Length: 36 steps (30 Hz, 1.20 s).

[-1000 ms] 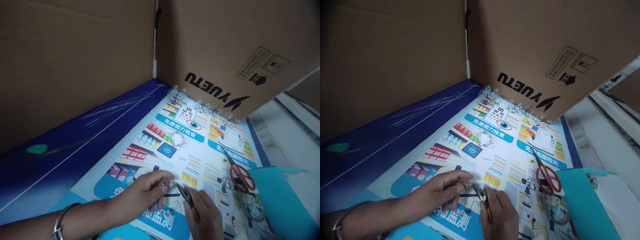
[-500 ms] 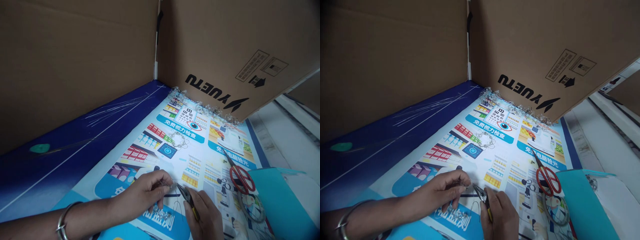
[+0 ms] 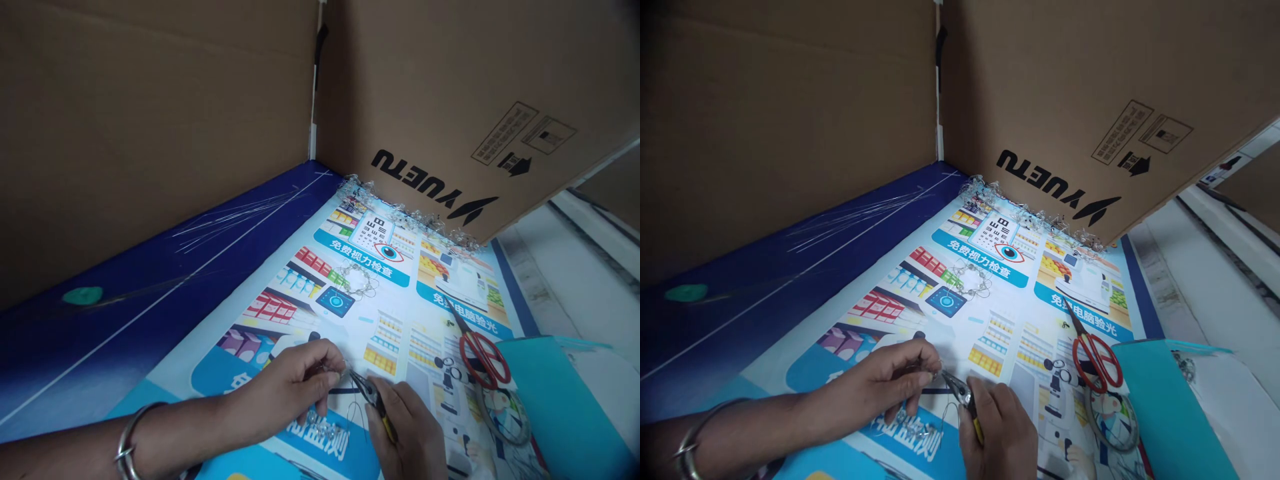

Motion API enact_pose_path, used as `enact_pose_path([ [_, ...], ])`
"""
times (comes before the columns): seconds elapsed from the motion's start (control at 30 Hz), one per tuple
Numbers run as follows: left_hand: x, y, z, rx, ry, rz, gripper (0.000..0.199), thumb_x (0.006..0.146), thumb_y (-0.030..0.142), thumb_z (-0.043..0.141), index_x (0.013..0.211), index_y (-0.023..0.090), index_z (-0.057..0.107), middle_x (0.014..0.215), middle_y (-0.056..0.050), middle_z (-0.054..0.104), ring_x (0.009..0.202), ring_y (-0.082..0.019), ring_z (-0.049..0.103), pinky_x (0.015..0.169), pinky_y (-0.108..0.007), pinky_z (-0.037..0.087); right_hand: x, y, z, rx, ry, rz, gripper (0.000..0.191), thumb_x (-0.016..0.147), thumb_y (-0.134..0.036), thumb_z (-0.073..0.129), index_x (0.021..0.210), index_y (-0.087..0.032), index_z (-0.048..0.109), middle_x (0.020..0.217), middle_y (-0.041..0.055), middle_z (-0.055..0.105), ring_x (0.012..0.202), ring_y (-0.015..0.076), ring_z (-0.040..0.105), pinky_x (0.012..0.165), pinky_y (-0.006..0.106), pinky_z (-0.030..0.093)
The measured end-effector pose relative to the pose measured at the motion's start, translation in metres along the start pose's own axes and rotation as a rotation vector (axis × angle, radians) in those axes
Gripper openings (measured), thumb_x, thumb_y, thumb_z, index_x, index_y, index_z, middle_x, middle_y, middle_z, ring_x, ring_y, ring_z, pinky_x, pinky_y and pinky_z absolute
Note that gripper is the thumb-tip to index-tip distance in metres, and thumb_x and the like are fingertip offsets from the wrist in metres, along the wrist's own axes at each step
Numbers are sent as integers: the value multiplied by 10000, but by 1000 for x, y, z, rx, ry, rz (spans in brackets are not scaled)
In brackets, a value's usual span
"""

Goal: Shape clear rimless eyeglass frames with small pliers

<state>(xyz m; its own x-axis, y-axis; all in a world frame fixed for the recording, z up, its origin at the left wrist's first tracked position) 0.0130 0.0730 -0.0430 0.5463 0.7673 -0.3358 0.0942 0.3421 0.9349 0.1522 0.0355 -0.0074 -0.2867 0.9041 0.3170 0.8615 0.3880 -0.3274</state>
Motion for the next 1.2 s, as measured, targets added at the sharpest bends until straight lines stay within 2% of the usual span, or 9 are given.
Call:
enact_pose_path([
  [0.3, -1, 1, 2, 19, -19, 20, 139, 802, 288, 436, 868, 176, 483, 563, 54, 427, 502, -70, 449, 436, -156, 359, 0, 2, -1, 52, 38, 20, 290, 801, -308, 467, 1040, -191, 581, 778, 59, 590, 690, 149, 573, 613, 232, 483],
  [0.63, -3, 3, 0, -115, -111, -6, 291, 836, 386, 381, 958, 162, 521, 595, -3, 552, 525, -94, 493, 478, -197, 417, -1, 5, 1, 89, 17, 55, 304, 812, -318, 439, 1056, -182, 558, 767, 63, 585, 689, 155, 571, 584, 228, 475],
  [0.9, -3, 6, 0, -227, -128, 16, 282, 836, 386, 393, 957, 171, 529, 872, -47, 572, 642, -123, 594, 519, -217, 440, -1, 6, 2, 115, -11, 67, 296, 809, -307, 460, 1066, -188, 548, 782, 61, 586, 690, 151, 570, 605, 227, 475],
  [1.2, -3, 4, 1, -245, -148, 11, 278, 844, 374, 389, 967, 156, 511, 842, -56, 593, 684, -149, 610, 540, -227, 438, -1, 7, 2, 125, -9, 79, 298, 807, -310, 460, 1062, -186, 551, 786, 64, 589, 697, 161, 571, 611, 240, 476],
])
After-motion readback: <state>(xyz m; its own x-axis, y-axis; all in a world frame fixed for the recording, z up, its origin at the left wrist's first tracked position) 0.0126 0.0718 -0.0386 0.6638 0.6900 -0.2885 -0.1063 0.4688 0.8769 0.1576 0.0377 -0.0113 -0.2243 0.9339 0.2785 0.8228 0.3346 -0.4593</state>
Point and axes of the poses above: each hand's wrist, its own x-axis towards the middle knuckle, its own z-axis out of the palm, y = z × x, the point moved 8 cm from there along x, towards the middle knuckle
